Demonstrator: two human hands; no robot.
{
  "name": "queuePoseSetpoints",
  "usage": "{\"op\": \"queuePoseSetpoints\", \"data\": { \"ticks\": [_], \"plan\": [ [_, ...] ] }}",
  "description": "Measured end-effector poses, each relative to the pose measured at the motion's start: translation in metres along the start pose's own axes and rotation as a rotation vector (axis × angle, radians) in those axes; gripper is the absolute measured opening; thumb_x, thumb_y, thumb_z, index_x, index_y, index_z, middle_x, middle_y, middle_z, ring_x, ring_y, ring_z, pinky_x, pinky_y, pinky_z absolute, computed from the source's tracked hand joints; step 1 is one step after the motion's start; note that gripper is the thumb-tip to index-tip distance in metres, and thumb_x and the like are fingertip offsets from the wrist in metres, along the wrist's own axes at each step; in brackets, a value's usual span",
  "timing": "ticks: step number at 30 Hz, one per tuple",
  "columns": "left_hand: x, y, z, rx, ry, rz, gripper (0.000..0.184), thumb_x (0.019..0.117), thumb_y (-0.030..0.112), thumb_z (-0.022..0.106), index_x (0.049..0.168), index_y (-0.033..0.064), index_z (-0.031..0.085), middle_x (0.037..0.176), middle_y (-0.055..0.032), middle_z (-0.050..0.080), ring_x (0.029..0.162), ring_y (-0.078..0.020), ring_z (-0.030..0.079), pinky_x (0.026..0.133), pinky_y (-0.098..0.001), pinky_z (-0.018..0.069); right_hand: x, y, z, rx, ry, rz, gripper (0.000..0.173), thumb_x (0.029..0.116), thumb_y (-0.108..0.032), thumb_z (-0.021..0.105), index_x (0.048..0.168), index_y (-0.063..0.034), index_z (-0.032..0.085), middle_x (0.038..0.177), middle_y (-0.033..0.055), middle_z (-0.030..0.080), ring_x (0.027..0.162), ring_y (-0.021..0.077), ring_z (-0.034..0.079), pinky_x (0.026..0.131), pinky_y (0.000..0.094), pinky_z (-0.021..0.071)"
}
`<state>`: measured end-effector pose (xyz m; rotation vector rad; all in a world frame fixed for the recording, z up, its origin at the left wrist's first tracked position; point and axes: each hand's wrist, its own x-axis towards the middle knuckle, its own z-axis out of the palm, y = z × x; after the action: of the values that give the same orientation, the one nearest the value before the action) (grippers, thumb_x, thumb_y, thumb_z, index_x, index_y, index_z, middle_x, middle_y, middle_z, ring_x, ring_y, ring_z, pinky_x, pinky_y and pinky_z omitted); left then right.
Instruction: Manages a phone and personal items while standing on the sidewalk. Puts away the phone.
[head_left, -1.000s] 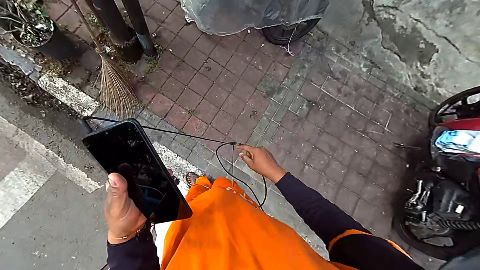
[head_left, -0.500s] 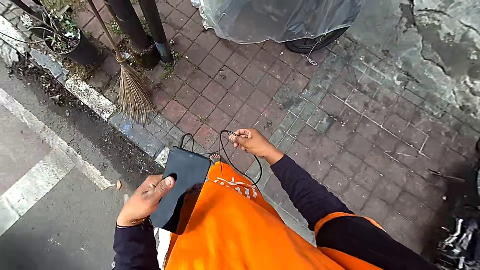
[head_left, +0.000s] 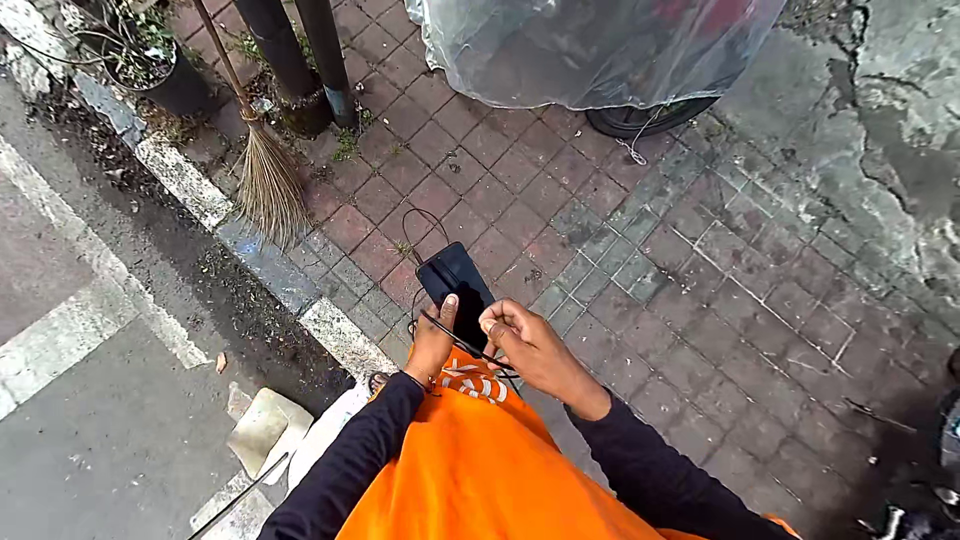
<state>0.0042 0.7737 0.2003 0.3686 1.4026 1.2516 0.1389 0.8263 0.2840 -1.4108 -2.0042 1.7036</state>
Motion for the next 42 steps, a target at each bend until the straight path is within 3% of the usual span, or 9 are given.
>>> {"op": "queuePoseSetpoints", "data": {
  "ticks": [3,7,11,20,22,29,33,36,42],
  "plan": [
    [-0.011,0.014,0.007,-0.096,-0.055,0.037,0.027,0.1111,0.013,0.035,0.115,-0.0036,0.055,0.086,-0.0041,0.067,0.076,-0.0082,0.068,0.073,-0.0281,0.0594,0.001,0.032,-0.008,-0.043,0.239,0.041,0.044,0.1028,-0.029,0.056,0.130,0.0053,0.049,0.105,0.0131,0.056,0.080,0.0144,0.062,0.070,0.0316,0.0562],
    [-0.019,0.006,0.006,-0.043,-0.104,0.019,0.032,0.1118,0.020,0.035,0.114,-0.0032,0.057,0.091,-0.0076,0.065,0.082,-0.0115,0.066,0.078,-0.0318,0.0567,0.009,0.045,-0.031,-0.234,0.232,-0.067,0.050,0.0983,-0.038,0.063,0.126,0.0044,0.064,0.118,0.0245,0.062,0.103,0.0346,0.059,0.088,0.0548,0.0471],
    [-0.032,0.003,0.006,-0.113,-0.135,0.029,0.037,0.1126,0.022,0.027,0.121,-0.0028,0.054,0.097,-0.0093,0.068,0.088,-0.0132,0.069,0.082,-0.0328,0.0582,0.009,0.051,-0.014,0.199,0.074,-0.195,0.022,0.1020,-0.012,0.050,0.117,-0.0023,0.063,0.098,-0.0018,0.068,0.091,0.0013,0.065,0.087,0.0232,0.0541],
    [-0.080,0.031,-0.071,0.494,-0.682,-0.001,0.049,0.1061,0.023,0.038,0.150,0.0000,0.041,0.146,-0.0141,0.052,0.118,-0.0153,0.061,0.096,-0.0322,0.0524,0.017,0.052,0.011,0.373,0.400,-0.327,0.020,0.1042,-0.009,0.045,0.111,-0.0028,0.062,0.088,-0.0054,0.066,0.079,-0.0011,0.063,0.078,0.0208,0.0553],
    [-0.094,0.023,-0.101,0.451,-0.706,-0.022,0.043,0.1066,0.024,0.034,0.139,0.0008,0.052,0.131,-0.0061,0.064,0.106,-0.0095,0.066,0.090,-0.0281,0.0551,0.035,0.033,-0.002,0.287,0.482,-0.486,0.022,0.1032,-0.009,0.044,0.113,0.0009,0.062,0.090,-0.0039,0.066,0.082,-0.0013,0.064,0.080,0.0214,0.0552],
    [-0.130,0.017,-0.166,0.186,-0.154,0.224,0.039,0.1079,0.023,0.029,0.126,0.0012,0.055,0.110,-0.0028,0.073,0.096,-0.0130,0.072,0.085,-0.0303,0.0593,0.046,-0.072,0.038,0.263,0.383,-0.811,0.024,0.1039,-0.008,0.044,0.117,0.0025,0.061,0.096,0.0014,0.069,0.087,0.0025,0.066,0.082,0.0235,0.0567],
    [-0.156,0.017,-0.171,-0.150,-0.049,0.488,0.079,0.0953,0.072,0.045,0.140,0.0072,0.044,0.125,-0.0036,0.069,0.109,-0.0214,0.070,0.080,-0.0392,0.0624,0.002,-0.095,0.135,0.499,0.044,-0.581,0.024,0.1059,-0.013,0.041,0.117,-0.0055,0.061,0.094,0.0003,0.067,0.084,0.0050,0.065,0.079,0.0266,0.0573],
    [-0.179,0.023,-0.173,-0.466,-0.009,0.504,0.092,0.0806,0.081,0.053,0.145,0.0159,0.038,0.126,-0.0039,0.069,0.105,-0.0252,0.073,0.069,-0.0459,0.0655,-0.015,-0.102,0.198,0.606,-0.098,-0.450,0.020,0.1023,-0.006,0.044,0.107,-0.0002,0.062,0.086,0.0012,0.068,0.083,0.0052,0.066,0.082,0.0266,0.0567],
    [-0.208,0.023,-0.189,-0.675,0.083,0.487,0.062,0.1019,0.064,0.028,0.127,0.0135,0.053,0.112,-0.0076,0.074,0.091,-0.0227,0.076,0.058,-0.0391,0.0645,-0.025,-0.109,0.234,0.525,-0.320,-0.518,0.023,0.1012,-0.011,0.036,0.104,-0.0054,0.059,0.090,-0.0022,0.065,0.086,0.0029,0.065,0.084,0.0240,0.0557]
  ]
}}
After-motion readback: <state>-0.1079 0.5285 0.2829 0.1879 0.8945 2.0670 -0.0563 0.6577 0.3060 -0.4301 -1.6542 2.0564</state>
